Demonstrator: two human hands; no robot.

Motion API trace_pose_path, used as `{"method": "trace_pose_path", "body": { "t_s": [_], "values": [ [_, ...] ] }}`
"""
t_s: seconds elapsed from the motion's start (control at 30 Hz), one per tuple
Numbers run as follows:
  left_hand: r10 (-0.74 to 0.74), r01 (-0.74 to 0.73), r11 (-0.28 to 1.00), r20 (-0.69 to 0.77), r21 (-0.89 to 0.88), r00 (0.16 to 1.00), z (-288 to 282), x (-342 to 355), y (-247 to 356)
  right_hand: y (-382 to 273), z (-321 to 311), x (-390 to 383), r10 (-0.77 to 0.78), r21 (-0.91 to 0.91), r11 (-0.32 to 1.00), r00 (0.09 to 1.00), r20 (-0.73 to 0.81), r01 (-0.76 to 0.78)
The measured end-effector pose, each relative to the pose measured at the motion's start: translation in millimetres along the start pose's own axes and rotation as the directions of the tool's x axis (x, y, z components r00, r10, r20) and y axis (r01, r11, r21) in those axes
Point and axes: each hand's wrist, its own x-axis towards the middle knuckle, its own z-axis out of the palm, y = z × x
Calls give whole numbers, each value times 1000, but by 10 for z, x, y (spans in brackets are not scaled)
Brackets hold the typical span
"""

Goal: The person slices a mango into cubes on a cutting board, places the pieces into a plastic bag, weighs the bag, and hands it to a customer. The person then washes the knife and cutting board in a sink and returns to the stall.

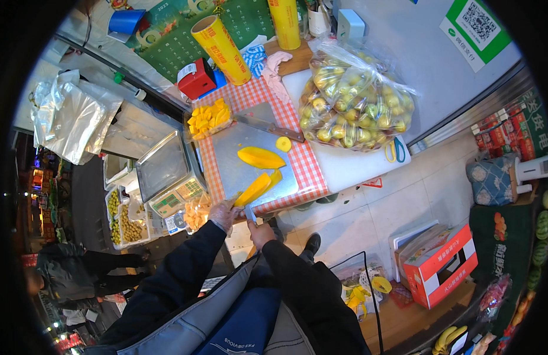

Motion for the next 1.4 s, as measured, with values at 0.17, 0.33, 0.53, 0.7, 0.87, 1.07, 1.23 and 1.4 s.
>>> {"method": "trace_pose_path", "body": {
  "t_s": [0.17,0.33,0.53,0.7,0.87,1.07,1.23,1.4],
  "values": [
    [-20,53,960,120,-275,993,-438,60,380,91,91,65,-15,-67,998,999,-52,11],
    [265,-251,953,-61,172,962,-353,439,741,124,85,91,-99,-137,986,994,-42,93],
    [191,-191,981,-28,-7,981,-181,551,604,29,63,-50,-103,-69,993,994,-36,100],
    [217,-263,948,-238,-180,947,-14,420,377,-77,102,-86,-105,-73,992,994,-5,104],
    [233,-366,889,-416,-276,879,183,408,174,-97,179,-67,-177,-52,983,984,-26,175],
    [60,-229,904,-423,-362,904,188,378,157,-146,310,60,-85,-56,995,996,24,86],
    [-325,-77,280,-170,-957,930,-75,418,157,-225,334,98,-115,-31,993,993,17,115],
    [-6,95,-622,126,-777,992,-751,288,-97,-468,12,-119,-417,-96,903,908,31,418]
  ]
}}
